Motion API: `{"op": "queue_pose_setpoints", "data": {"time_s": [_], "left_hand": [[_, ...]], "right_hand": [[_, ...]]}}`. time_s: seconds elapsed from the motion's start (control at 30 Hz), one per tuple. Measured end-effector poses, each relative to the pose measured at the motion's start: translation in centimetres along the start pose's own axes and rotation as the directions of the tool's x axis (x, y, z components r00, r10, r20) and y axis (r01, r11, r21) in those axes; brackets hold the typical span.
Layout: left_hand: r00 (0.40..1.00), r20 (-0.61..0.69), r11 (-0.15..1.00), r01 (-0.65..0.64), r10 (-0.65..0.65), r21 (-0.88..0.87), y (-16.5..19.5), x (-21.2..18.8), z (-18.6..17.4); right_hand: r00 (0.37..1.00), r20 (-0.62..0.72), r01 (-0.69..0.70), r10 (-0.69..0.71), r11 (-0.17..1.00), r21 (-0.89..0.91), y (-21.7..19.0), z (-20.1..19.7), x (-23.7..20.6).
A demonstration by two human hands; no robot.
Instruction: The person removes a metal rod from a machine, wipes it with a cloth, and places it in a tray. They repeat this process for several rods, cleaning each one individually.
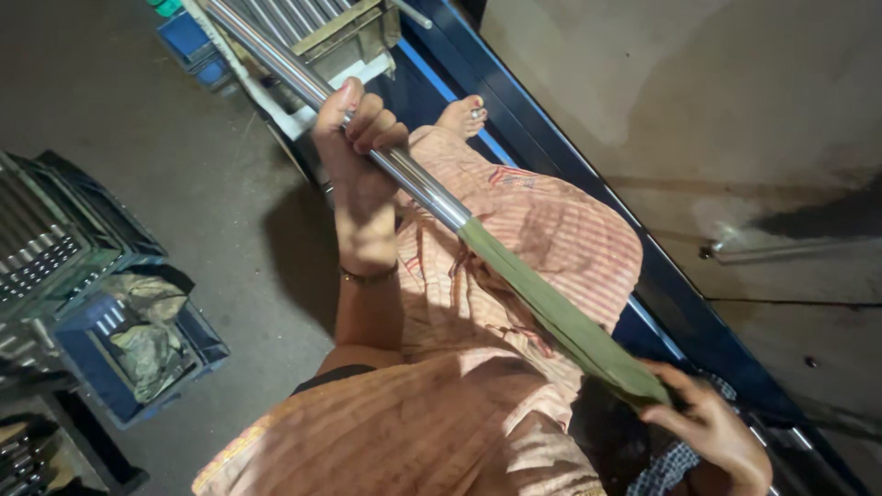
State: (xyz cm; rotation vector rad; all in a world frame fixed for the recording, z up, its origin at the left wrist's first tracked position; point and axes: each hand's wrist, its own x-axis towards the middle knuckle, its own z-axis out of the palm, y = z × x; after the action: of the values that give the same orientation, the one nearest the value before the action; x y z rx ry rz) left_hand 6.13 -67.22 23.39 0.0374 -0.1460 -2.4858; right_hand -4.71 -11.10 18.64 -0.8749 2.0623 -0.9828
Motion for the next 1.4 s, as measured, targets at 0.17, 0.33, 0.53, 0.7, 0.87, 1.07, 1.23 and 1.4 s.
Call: {"op": "queue_pose_setpoints", "data": {"time_s": [0.17,0.33,0.53,0.7,0.87,1.07,1.23,1.4], "left_hand": [[0.995,0.06,0.995,0.081,-0.078,-0.057,0.1,1.5,-0.8],[0.999,0.042,0.998,0.024,-0.022,-0.054,0.9,1.4,-1.2],[0.999,-0.027,0.995,-0.042,0.044,0.086,-0.7,1.1,0.1],[0.983,-0.179,0.998,-0.014,0.024,0.057,-6.2,1.1,1.1],[0.997,-0.061,0.999,-0.038,0.04,0.035,-9.4,-0.2,1.8],[0.996,-0.09,0.998,0.022,-0.028,-0.06,-13.8,-3.3,3.3],[1.0,-0.017,1.0,-0.014,0.015,0.017,-13.0,-3.9,4.0],[1.0,0.002,0.951,0.01,-0.011,0.307,-10.7,-3.4,4.3]], "right_hand": [[0.911,-0.393,0.028,0.129,0.928,0.37,5.5,-0.1,-0.9],[0.893,-0.424,0.33,-0.151,0.861,0.388,3.6,0.8,-0.8],[0.774,-0.616,0.471,-0.146,0.782,0.407,-0.5,1.6,3.1],[0.693,-0.682,0.594,-0.234,0.722,0.356,-5.9,2.9,9.3],[0.609,-0.737,0.631,-0.291,0.741,0.229,-13.8,4.1,13.8],[0.58,-0.686,0.683,-0.438,0.722,0.116,-20.8,7.4,19.2],[0.649,-0.653,0.661,-0.389,0.714,0.231,-21.4,8.0,20.3],[0.775,-0.437,0.554,-0.456,0.824,0.122,-20.0,8.3,21.3]]}}
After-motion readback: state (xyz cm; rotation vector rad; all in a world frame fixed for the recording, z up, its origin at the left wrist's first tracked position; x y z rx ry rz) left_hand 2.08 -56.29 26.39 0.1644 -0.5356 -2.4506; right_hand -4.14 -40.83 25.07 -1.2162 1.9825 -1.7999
